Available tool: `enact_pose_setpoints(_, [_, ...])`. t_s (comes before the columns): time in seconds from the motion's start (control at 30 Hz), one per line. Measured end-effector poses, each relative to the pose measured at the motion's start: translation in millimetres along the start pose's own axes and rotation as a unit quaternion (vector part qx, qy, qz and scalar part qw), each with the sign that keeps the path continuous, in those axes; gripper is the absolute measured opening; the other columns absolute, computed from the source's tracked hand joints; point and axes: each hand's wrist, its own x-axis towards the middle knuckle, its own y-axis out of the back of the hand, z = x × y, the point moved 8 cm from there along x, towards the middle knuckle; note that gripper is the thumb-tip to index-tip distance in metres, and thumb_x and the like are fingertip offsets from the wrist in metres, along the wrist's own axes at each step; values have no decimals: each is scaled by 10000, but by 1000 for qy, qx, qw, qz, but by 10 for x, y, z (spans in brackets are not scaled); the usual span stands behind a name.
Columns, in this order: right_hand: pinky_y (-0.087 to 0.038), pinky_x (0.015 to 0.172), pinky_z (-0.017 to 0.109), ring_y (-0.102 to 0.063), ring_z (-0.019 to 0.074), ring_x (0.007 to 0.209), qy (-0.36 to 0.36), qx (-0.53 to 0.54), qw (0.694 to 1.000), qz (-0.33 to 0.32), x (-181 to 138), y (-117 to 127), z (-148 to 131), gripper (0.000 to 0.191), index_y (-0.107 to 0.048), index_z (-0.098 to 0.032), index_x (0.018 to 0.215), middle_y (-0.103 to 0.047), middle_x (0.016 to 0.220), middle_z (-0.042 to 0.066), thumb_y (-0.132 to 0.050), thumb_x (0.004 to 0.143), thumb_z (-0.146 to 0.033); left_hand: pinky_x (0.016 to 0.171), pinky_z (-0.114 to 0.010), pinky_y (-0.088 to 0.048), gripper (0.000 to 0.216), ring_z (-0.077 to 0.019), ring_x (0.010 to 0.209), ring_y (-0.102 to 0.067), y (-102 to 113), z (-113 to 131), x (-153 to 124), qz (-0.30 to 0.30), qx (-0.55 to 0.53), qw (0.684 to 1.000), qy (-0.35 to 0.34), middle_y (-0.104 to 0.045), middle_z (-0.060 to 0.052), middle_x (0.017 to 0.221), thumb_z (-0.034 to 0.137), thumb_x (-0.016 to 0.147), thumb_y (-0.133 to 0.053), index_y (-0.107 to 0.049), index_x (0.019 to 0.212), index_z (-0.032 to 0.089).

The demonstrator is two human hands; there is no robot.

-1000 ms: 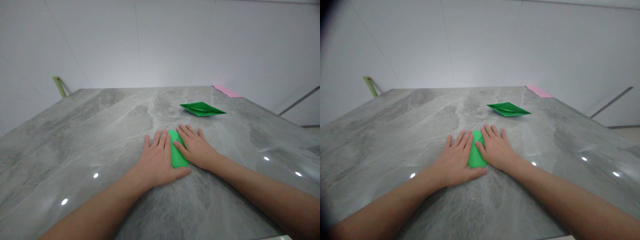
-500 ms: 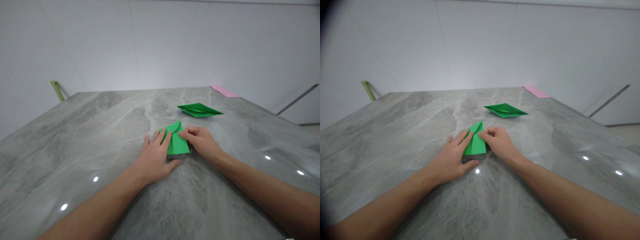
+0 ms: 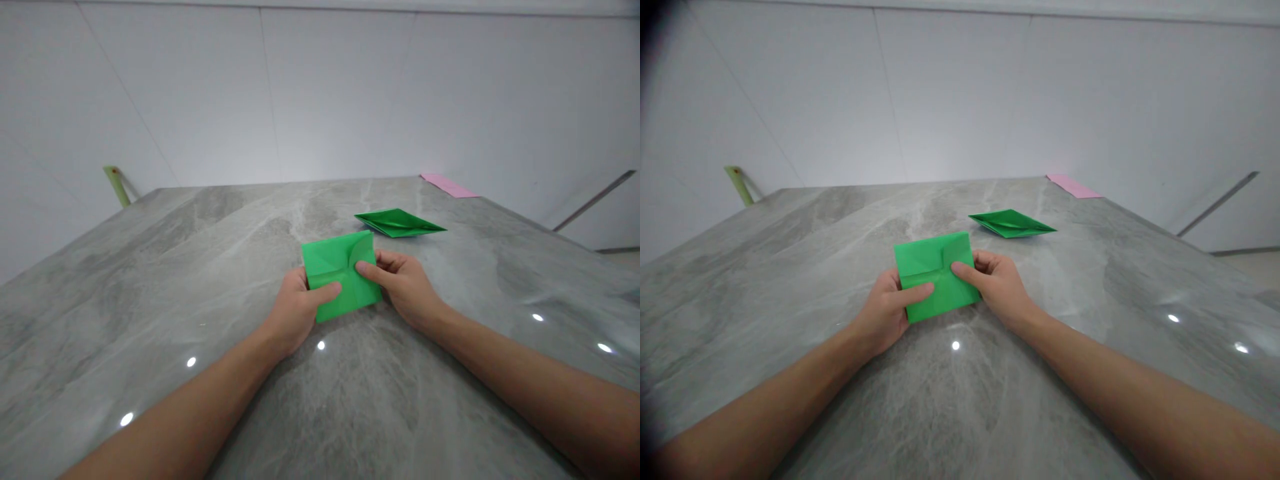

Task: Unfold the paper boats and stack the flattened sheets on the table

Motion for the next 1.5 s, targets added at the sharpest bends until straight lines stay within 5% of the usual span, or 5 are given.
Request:
enact_pose_setpoints(0.43, [-524, 588, 291, -665, 171, 608, -95, -59, 992, -49, -80, -89, 60, 241, -759, -200, 777, -752, 736, 31, -813, 670, -409, 559, -255, -474, 384, -152, 575, -625, 248, 172, 29, 102, 187, 976, -34, -725, -44, 701, 526, 724, -766, -734, 818, 156])
enact_pose_setpoints(0.83, [-328, 469, 220, -423, 89, 521, -45, -220, 958, -178, -207, -439, 107, 215, -656, -175, 615, -525, 547, -49, -724, 739, -337, 531, -268, -221, 427, -99, 503, -347, -109, 235, -62, -38, 597, 787, -155, -383, 63, 502, 422, 886, -564, -442, 549, 190])
enact_pose_setpoints(1.13, [-485, 555, 269, -604, 134, 567, -124, -23, 992, -28, -67, -143, 150, 273, -688, -179, 666, -688, 655, 5, -881, 580, -353, 472, -232, -280, 348, -95, 463, -385, 262, 395, -20, 157, 380, 899, -153, -408, 70, 486, 410, 857, -613, -467, 616, 206])
enact_pose_setpoints(1.27, [-513, 583, 288, -620, 139, 572, -93, 48, 993, 63, -31, -35, 141, 328, -651, -188, 680, -692, 658, -14, -914, 516, -294, 581, -286, -516, 297, -166, 576, -640, 291, 81, 103, 81, 153, 984, -32, -700, -8, 660, 403, 702, -804, -687, 850, 174])
enact_pose_setpoints(1.5, [-577, 836, 419, -725, 233, 831, -86, 27, 996, 20, -63, -158, 158, 430, -733, -207, 932, -780, 923, 39, -905, 550, -302, 728, -381, -604, 324, -228, 741, -731, 340, 69, 142, 125, 23, 990, -67, -780, -63, 851, 312, 645, -851, -750, 906, 149])
